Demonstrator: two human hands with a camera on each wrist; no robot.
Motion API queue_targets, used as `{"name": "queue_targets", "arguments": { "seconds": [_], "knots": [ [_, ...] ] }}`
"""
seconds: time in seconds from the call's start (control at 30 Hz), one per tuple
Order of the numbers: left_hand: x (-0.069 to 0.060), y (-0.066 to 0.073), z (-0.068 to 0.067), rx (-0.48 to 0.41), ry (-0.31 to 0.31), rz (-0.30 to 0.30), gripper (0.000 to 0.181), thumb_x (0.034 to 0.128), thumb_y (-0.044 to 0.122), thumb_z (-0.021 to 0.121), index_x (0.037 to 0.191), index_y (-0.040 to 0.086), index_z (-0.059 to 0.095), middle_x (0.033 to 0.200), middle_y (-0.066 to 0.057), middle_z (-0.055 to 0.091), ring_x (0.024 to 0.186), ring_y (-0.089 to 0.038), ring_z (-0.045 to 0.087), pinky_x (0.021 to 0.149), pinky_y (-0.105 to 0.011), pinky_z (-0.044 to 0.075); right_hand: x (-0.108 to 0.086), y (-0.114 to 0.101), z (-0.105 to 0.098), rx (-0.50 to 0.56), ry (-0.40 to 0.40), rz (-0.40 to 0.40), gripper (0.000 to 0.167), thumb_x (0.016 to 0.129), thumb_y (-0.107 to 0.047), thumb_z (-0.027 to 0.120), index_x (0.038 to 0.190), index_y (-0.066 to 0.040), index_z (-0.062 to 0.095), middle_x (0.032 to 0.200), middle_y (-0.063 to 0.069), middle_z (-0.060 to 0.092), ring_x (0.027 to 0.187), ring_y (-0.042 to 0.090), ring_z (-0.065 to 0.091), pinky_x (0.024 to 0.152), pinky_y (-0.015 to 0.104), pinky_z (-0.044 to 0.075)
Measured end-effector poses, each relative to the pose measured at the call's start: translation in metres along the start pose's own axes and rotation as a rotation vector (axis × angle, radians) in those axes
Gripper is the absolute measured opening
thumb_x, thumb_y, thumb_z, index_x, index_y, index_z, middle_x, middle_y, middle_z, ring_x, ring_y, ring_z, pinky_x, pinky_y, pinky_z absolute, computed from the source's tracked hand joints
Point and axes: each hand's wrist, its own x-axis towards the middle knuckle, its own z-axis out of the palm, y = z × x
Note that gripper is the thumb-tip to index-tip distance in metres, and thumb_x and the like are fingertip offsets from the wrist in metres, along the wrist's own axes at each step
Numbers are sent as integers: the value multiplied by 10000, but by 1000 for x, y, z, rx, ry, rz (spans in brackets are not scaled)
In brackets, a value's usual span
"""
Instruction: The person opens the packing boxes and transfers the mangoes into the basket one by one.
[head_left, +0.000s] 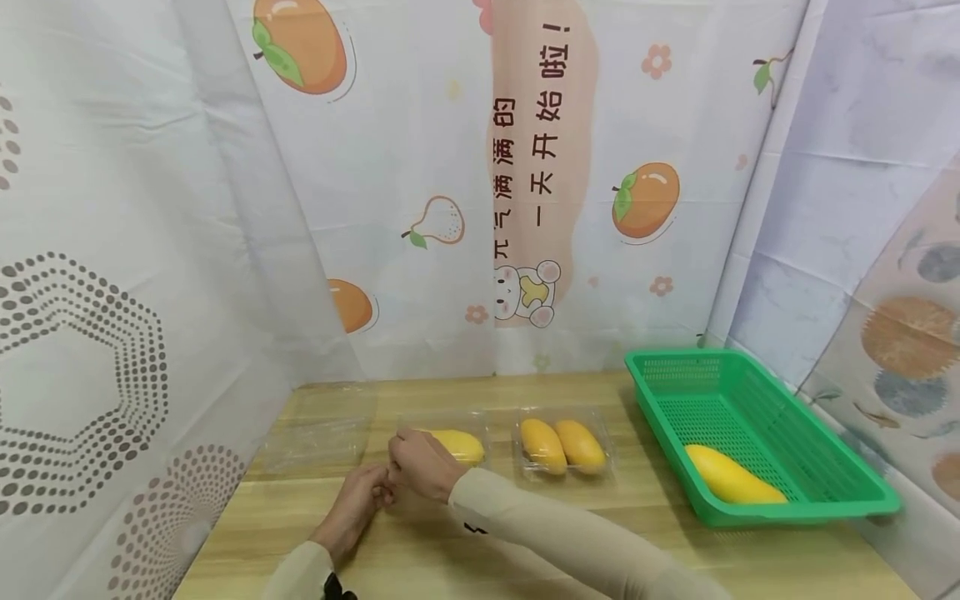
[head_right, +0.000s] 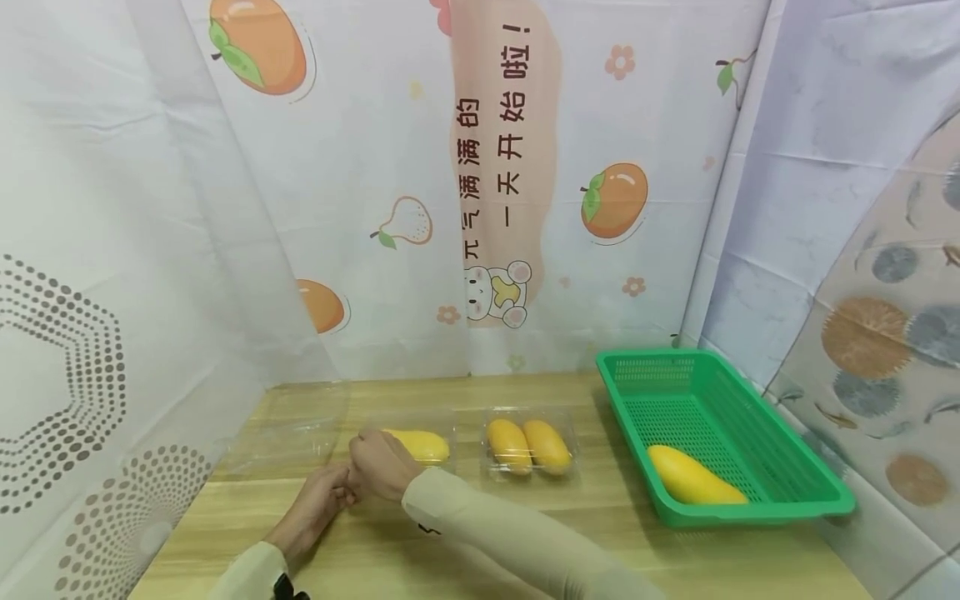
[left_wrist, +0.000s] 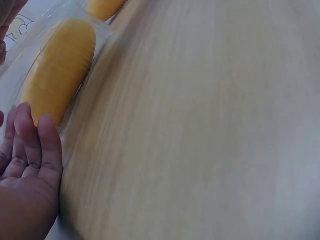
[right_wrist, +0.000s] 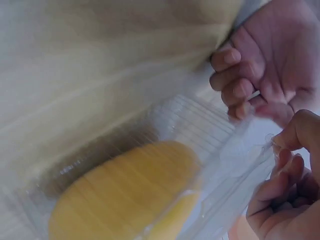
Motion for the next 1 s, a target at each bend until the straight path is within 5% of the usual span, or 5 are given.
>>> {"name": "queue_targets", "arguments": {
  "seconds": [0.23,0.33,0.5,0.7,1.0],
  "knots": [
    [2,0,-3,68,-34,8,174,976,78,516,888,-12,636,904,-71,593,745,-188,569,670,-305,532,-5,-1,2,-90,-2,-16,156,917,-136,778,827,-150,652,790,-68,511,676,9,440,585,83,367],
    [2,-1,-5,75,-50,6,159,970,79,532,880,-6,630,888,-76,607,747,-186,571,675,-301,530,-9,-2,2,-204,9,-60,90,935,-178,775,924,-145,692,854,-61,565,713,25,477,608,101,402],
    [2,0,-8,79,-94,16,167,993,77,544,933,-20,666,869,-66,645,749,-161,577,673,-275,526,-19,0,2,-398,61,-136,209,921,-287,798,1067,-170,707,967,-53,631,793,71,558,655,157,459],
    [1,5,-7,78,-108,22,232,1011,138,609,1013,-88,663,845,-64,645,742,-140,578,655,-253,526,-33,9,0,-464,65,-143,275,958,-222,756,1202,-185,635,994,-45,614,801,83,531,639,181,412],
    [4,4,-7,82,-134,10,263,1017,128,614,1081,-126,638,890,-101,653,770,-142,582,646,-239,521,-54,24,-4,-505,120,-106,82,944,-146,750,987,-163,683,861,-41,597,721,97,535,587,194,418]
  ]
}}
